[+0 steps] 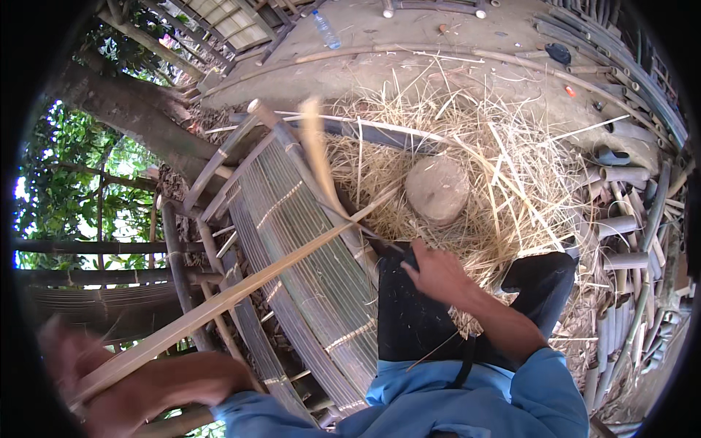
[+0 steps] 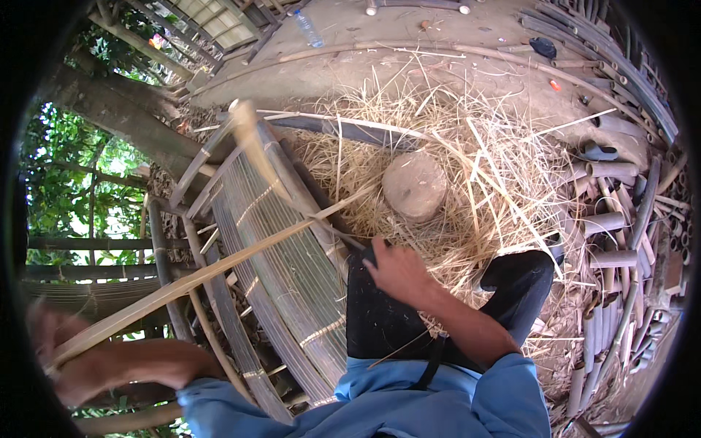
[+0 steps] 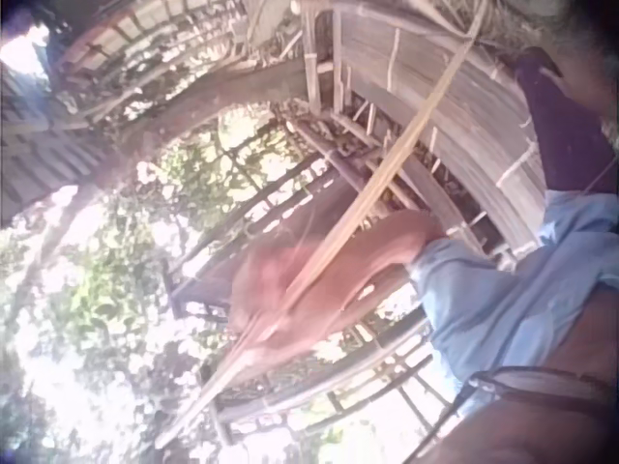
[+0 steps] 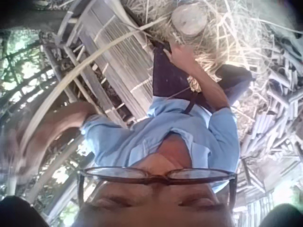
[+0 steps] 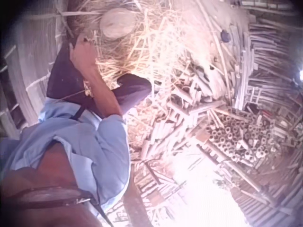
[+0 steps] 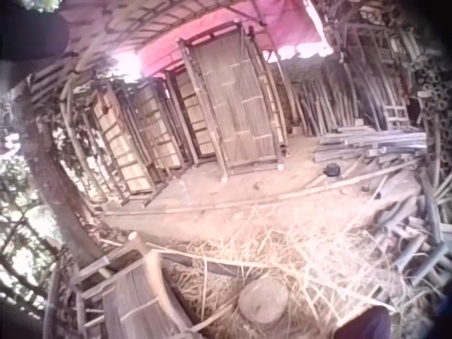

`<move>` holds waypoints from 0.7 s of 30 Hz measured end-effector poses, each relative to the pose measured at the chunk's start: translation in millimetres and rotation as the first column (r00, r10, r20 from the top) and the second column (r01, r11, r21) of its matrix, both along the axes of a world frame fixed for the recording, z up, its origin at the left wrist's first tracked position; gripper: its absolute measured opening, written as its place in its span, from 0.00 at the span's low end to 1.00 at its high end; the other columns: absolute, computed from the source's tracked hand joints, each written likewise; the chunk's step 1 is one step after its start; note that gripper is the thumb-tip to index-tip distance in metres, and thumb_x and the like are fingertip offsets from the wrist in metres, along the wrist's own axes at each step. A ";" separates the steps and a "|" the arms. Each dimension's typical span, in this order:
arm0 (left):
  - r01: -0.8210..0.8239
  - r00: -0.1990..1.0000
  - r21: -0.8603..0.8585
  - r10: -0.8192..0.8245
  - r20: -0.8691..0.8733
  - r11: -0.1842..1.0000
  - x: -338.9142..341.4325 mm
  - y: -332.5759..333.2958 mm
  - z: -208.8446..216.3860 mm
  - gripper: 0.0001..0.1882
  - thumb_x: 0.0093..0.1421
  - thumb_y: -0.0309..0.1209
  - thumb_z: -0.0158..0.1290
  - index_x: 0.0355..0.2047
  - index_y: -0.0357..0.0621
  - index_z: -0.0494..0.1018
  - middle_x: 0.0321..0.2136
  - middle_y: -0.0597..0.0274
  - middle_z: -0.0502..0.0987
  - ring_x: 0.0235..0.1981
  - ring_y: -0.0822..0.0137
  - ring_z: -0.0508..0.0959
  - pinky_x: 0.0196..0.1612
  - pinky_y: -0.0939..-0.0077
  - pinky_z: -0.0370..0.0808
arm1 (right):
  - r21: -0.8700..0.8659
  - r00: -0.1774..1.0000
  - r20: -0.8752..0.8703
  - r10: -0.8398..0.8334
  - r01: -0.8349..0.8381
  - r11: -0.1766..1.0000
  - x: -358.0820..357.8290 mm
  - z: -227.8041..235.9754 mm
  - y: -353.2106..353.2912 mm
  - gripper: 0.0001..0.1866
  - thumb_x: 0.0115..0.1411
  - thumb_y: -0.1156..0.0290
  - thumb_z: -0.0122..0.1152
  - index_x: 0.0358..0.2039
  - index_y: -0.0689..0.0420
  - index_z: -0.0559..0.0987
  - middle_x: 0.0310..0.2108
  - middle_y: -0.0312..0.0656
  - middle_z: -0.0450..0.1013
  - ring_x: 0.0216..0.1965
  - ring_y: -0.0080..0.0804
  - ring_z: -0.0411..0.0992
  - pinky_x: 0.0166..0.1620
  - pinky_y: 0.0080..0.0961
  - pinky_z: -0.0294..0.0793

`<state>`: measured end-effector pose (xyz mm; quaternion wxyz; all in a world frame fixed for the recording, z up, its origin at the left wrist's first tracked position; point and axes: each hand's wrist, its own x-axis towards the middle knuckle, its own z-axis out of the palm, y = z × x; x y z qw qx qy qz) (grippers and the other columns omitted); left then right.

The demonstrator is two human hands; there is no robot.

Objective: The person shaves thin strips of bamboo using a knife, holding the bamboo piece against a wooden block on the ground.

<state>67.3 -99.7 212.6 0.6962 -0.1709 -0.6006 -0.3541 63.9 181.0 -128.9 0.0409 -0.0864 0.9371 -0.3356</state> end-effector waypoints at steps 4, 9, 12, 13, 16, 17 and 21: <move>0.372 0.926 0.125 -0.376 0.011 0.920 -39.2 49.7 -114.0 0.20 0.71 0.39 0.40 0.19 0.55 0.56 0.14 0.72 0.50 0.19 0.71 0.56 0.35 0.68 0.67 | -0.090 0.991 0.127 -0.031 0.043 0.995 -1.0 -12.7 -0.9 0.23 0.64 0.60 0.62 0.48 0.65 0.68 0.29 0.61 0.77 0.30 0.62 0.78 0.34 0.53 0.77; 0.199 0.980 0.150 -0.199 -0.019 0.968 -56.5 80.5 -129.3 0.20 0.68 0.34 0.40 0.17 0.55 0.53 0.15 0.72 0.48 0.20 0.73 0.52 0.39 0.67 0.67 | -0.248 0.993 -0.103 0.065 -0.089 0.965 -1.7 22.8 -15.0 0.22 0.63 0.60 0.63 0.47 0.65 0.69 0.29 0.60 0.77 0.33 0.58 0.79 0.33 0.49 0.78; 0.220 0.975 0.129 -0.214 -0.054 0.967 -56.7 96.2 -122.3 0.19 0.66 0.33 0.42 0.17 0.55 0.53 0.15 0.74 0.47 0.21 0.73 0.52 0.43 0.66 0.68 | -0.330 0.916 -0.385 0.114 -0.252 0.910 -25.9 -5.7 -25.5 0.22 0.62 0.60 0.63 0.46 0.64 0.69 0.29 0.59 0.77 0.33 0.56 0.79 0.31 0.46 0.79; 0.263 0.965 0.127 -0.258 -0.055 0.956 -57.3 94.6 -121.9 0.20 0.67 0.35 0.42 0.17 0.55 0.53 0.15 0.74 0.46 0.21 0.72 0.52 0.42 0.65 0.68 | -0.322 0.867 -0.480 0.132 -0.314 0.893 -39.0 -11.0 -24.5 0.22 0.62 0.60 0.63 0.46 0.64 0.68 0.29 0.59 0.77 0.32 0.55 0.79 0.30 0.45 0.78; 0.117 0.993 0.076 -0.117 -0.004 0.990 -73.2 96.3 -134.1 0.23 0.70 0.44 0.41 0.17 0.53 0.54 0.15 0.74 0.46 0.21 0.72 0.55 0.37 0.64 0.67 | -0.144 0.996 0.049 -0.073 0.080 0.986 -73.2 -94.1 2.7 0.20 0.63 0.62 0.59 0.45 0.65 0.69 0.23 0.55 0.76 0.28 0.56 0.79 0.29 0.48 0.78; 0.252 0.968 0.029 -0.252 0.005 0.967 -76.9 97.5 -139.8 0.25 0.71 0.48 0.40 0.17 0.52 0.56 0.14 0.72 0.50 0.20 0.70 0.60 0.36 0.62 0.69 | -0.158 0.990 0.107 -0.097 0.113 0.981 -85.5 -90.4 4.2 0.23 0.64 0.60 0.59 0.48 0.66 0.69 0.26 0.60 0.76 0.31 0.61 0.78 0.34 0.53 0.77; 0.582 0.788 0.090 -0.587 0.182 0.808 -77.0 94.6 -205.7 0.33 0.70 0.63 0.34 0.20 0.48 0.60 0.14 0.65 0.57 0.12 0.68 0.63 0.20 0.68 0.68 | -0.222 0.989 0.084 -0.122 0.138 0.965 -72.9 -80.9 6.7 0.26 0.64 0.61 0.61 0.50 0.70 0.67 0.25 0.66 0.75 0.30 0.67 0.76 0.38 0.56 0.76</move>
